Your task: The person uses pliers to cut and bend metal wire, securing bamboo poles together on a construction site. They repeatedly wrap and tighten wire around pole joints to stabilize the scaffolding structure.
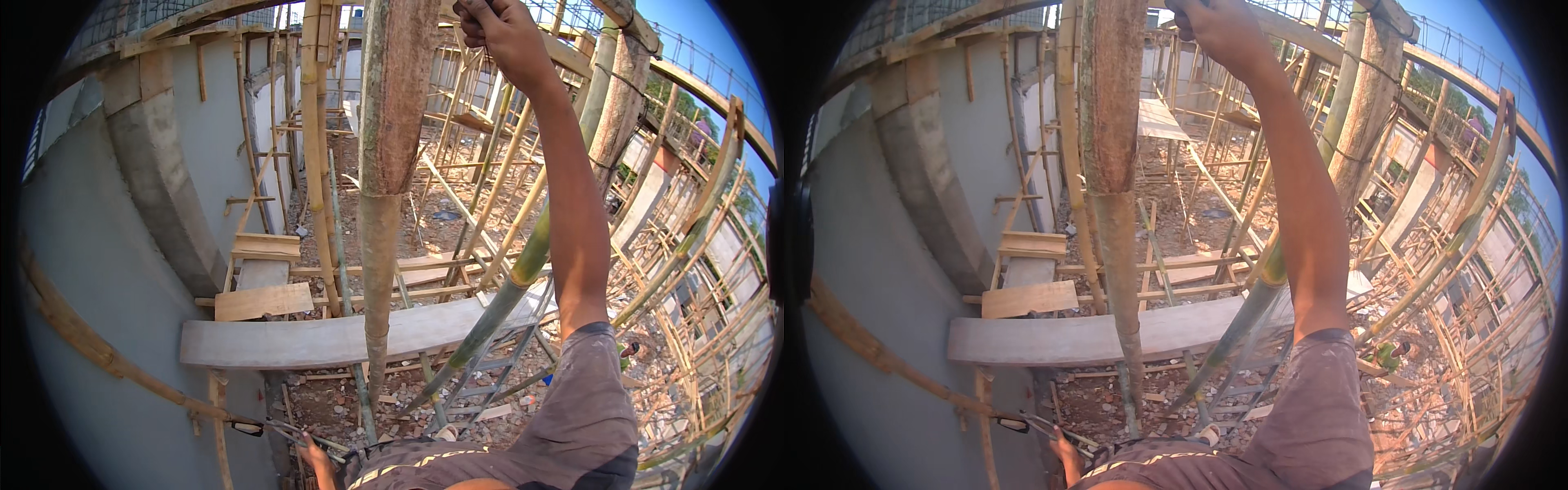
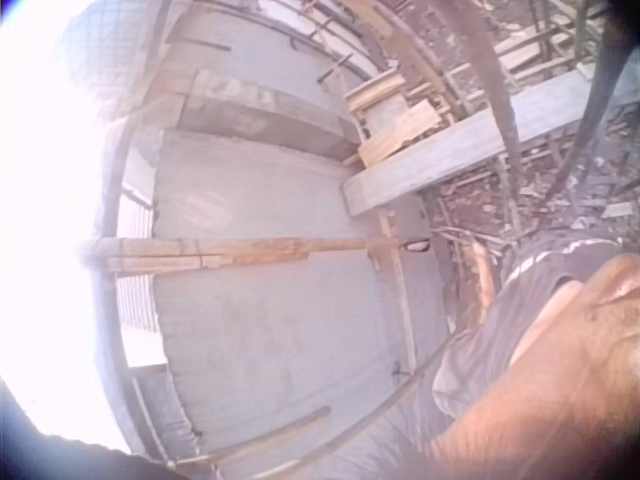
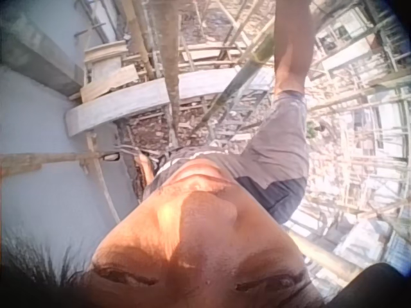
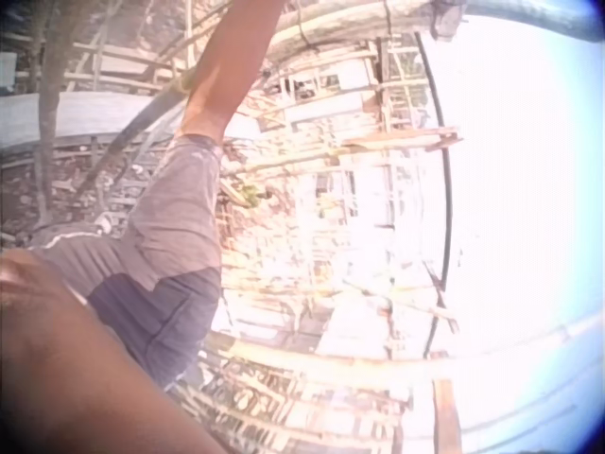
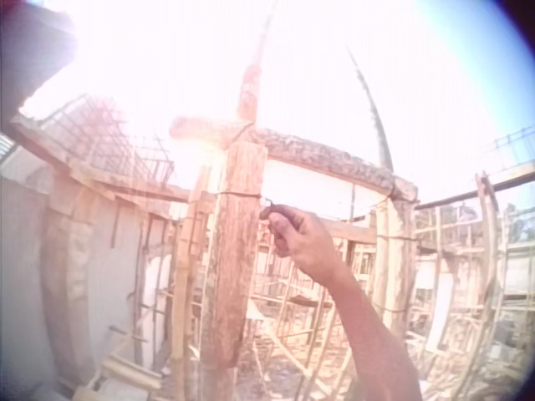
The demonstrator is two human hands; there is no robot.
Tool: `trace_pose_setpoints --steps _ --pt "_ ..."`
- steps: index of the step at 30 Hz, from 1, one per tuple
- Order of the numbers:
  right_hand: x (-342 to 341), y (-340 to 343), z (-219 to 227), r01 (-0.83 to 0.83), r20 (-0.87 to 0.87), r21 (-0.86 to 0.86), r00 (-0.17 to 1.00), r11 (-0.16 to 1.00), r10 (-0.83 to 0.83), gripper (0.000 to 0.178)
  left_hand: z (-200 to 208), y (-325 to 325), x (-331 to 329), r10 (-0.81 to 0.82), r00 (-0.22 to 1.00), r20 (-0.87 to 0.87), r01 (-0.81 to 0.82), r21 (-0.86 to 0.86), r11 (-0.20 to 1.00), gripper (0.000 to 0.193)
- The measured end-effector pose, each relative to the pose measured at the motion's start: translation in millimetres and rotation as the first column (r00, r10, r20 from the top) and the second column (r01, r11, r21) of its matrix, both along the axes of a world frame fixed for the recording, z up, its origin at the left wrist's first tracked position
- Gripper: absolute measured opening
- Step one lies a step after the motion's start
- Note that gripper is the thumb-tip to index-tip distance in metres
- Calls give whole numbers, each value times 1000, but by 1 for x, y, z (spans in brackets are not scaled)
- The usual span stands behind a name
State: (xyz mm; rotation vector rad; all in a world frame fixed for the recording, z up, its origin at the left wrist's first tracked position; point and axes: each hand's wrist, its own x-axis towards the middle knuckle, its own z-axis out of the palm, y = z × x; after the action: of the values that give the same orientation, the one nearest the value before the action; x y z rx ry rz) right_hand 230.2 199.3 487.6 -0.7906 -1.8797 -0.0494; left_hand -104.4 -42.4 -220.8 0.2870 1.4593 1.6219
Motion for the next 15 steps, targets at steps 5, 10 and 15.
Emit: trace_pose_setpoints --steps 5,10,15 --pt "-15 12 -22 326 -51 446 939 833 -341 33 39 -7 13 56 998 -24 -60 -176 983 29" --pt "-36 40 -35 220 -241 645 967 732 -78 33 5 -13 -15 8 993 -121 -33 -209 977 31" --pt "-26 82 -37 201 -255 689 966 696 -27 28 -33 -7 -29 19 988 -152 -40 -140 989 31"
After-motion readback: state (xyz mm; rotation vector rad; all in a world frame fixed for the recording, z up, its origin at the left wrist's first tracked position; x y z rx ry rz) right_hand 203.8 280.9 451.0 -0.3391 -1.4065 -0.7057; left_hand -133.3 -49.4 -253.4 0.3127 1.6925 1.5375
